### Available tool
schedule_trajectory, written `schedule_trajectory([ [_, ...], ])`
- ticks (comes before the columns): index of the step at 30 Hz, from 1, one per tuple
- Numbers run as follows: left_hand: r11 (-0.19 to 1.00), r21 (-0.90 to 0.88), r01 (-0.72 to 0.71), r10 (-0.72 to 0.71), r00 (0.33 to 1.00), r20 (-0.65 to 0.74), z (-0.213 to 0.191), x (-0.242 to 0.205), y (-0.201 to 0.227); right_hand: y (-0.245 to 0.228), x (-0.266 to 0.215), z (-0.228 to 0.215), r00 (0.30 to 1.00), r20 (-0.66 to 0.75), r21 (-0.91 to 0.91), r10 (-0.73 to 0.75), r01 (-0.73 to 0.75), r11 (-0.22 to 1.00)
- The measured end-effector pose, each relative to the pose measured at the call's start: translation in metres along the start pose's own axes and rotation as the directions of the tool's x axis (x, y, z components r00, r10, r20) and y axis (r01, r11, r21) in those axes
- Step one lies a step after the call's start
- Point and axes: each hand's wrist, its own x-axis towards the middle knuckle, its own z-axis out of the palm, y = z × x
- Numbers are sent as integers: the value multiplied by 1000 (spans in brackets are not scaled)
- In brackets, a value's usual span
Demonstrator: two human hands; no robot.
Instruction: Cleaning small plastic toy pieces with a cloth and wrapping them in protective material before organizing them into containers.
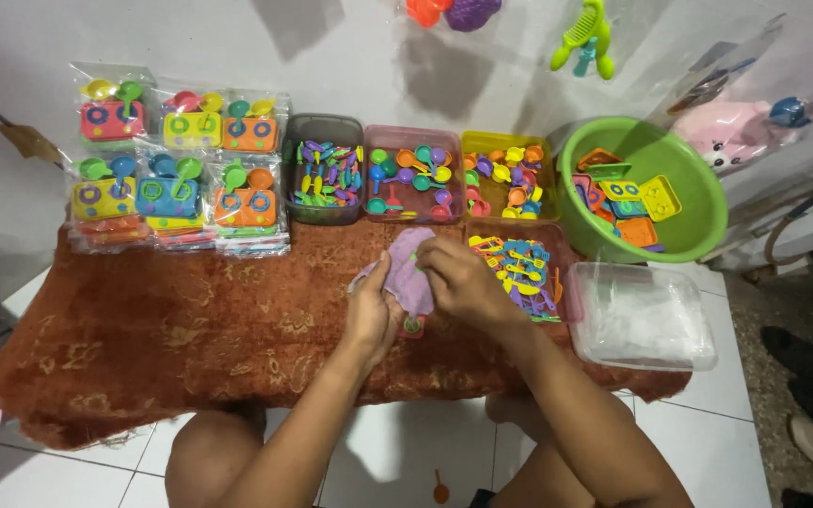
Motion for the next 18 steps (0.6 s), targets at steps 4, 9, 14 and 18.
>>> schedule_trajectory([
  [4, 998, -47, -45, 44, 999, -22, -37, 30, -27, -34, 3, 0, 1000, 11, 54, -7, 6, 999],
  [9, 992, -37, -124, 125, 992, 14, 27, -6, 10, 5, 0, -2, 999, -42, -25, 31, -33, 999],
  [14, 978, -64, -199, 199, 980, 4, 50, -32, 52, 36, -5, -11, 979, -77, 64, 191, -186, 980],
  [18, 934, -79, -348, 337, 933, -125, 34, -16, 71, 54, -19, -4, 952, 147, -91, 269, -258, 962],
])
